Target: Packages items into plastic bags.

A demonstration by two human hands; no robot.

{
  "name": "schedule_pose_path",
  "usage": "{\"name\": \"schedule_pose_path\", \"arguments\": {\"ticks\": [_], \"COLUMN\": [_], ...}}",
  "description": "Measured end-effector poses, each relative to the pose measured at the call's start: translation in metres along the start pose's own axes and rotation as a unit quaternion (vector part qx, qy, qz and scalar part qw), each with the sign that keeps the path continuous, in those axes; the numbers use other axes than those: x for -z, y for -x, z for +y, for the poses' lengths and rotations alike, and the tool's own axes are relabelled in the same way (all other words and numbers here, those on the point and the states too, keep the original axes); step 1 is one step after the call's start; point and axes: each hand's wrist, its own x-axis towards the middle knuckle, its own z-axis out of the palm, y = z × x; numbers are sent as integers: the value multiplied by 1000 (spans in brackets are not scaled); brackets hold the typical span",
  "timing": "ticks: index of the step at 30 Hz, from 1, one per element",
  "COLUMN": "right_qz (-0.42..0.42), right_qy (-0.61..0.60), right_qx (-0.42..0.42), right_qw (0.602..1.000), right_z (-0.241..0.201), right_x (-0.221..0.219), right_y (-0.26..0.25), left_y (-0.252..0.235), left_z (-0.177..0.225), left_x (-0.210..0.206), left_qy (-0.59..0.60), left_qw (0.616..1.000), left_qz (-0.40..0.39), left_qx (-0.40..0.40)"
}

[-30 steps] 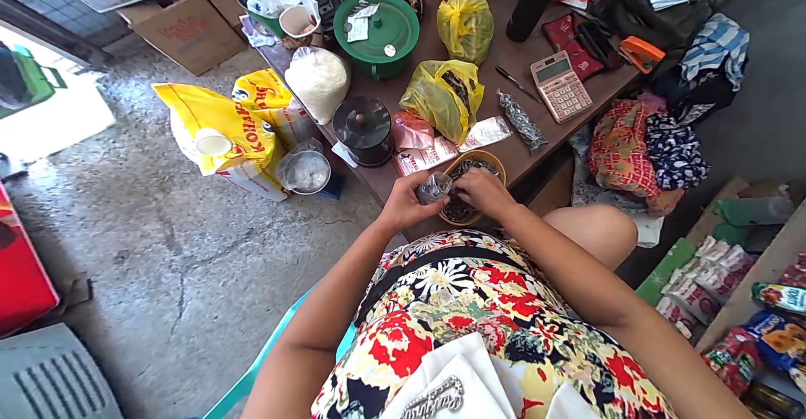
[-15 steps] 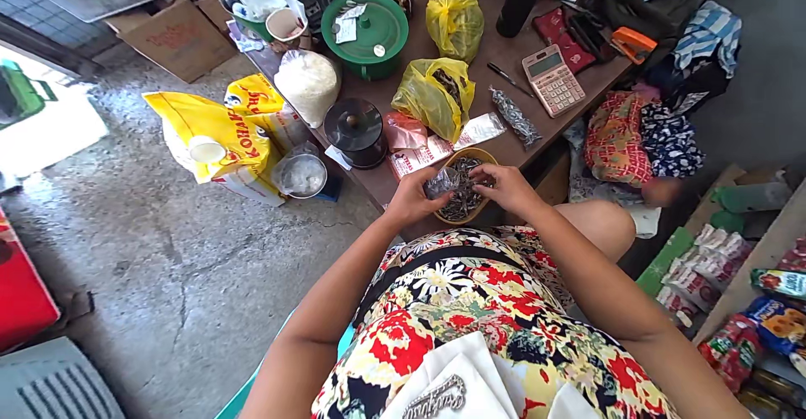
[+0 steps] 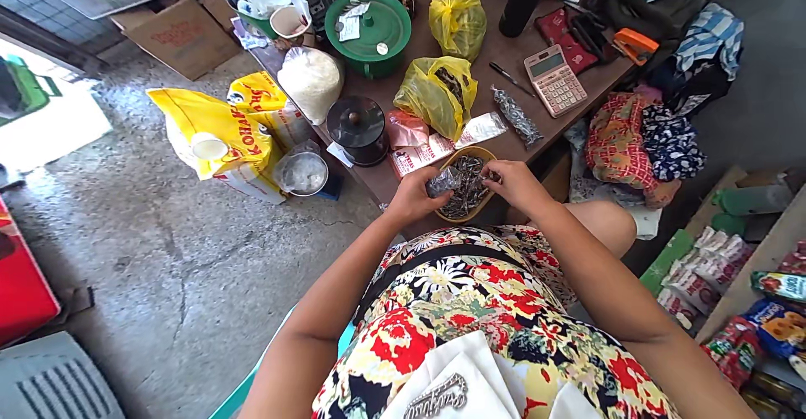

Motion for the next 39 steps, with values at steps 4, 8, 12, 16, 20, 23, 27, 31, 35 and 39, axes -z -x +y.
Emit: {"name": "schedule_pose_path", "arguments": {"ticks": [4, 8, 12, 16, 20, 23, 27, 31, 35, 39], "right_qz": [-3, -5, 15, 39, 60, 71, 60, 21, -37, -50], "right_qy": [-7, -28, -81, -123, -112, -43, 18, -38, -112, -134], "right_qx": [-3, -22, -50, -53, 1, 68, 127, 129, 103, 97], "right_qw": [1000, 999, 995, 990, 992, 994, 990, 991, 988, 985], "right_z": [2, 0, -4, -23, -48, -59, -70, -78, -81, -83], "right_x": [0, 6, 23, 49, 62, 53, 38, 38, 44, 48], "right_y": [1, 3, 4, 9, 19, 17, 13, 10, 9, 9], "left_y": [-1, -1, -2, -4, -5, -5, -5, -4, -2, -1], "left_z": [0, 2, 2, 2, 2, 0, 3, 3, 4, 3], "left_x": [-2, -3, -5, -8, -10, -12, -12, -11, -11, -11], "left_qy": [-14, -27, -39, -46, -47, -55, -57, -53, -36, -25], "left_qw": [1000, 1000, 999, 999, 999, 998, 998, 999, 999, 999], "left_qz": [-5, -14, -16, -14, -15, -9, -11, -7, 9, 8], "left_qx": [-1, 2, -2, -8, -3, -13, -10, -9, -20, -31]}}
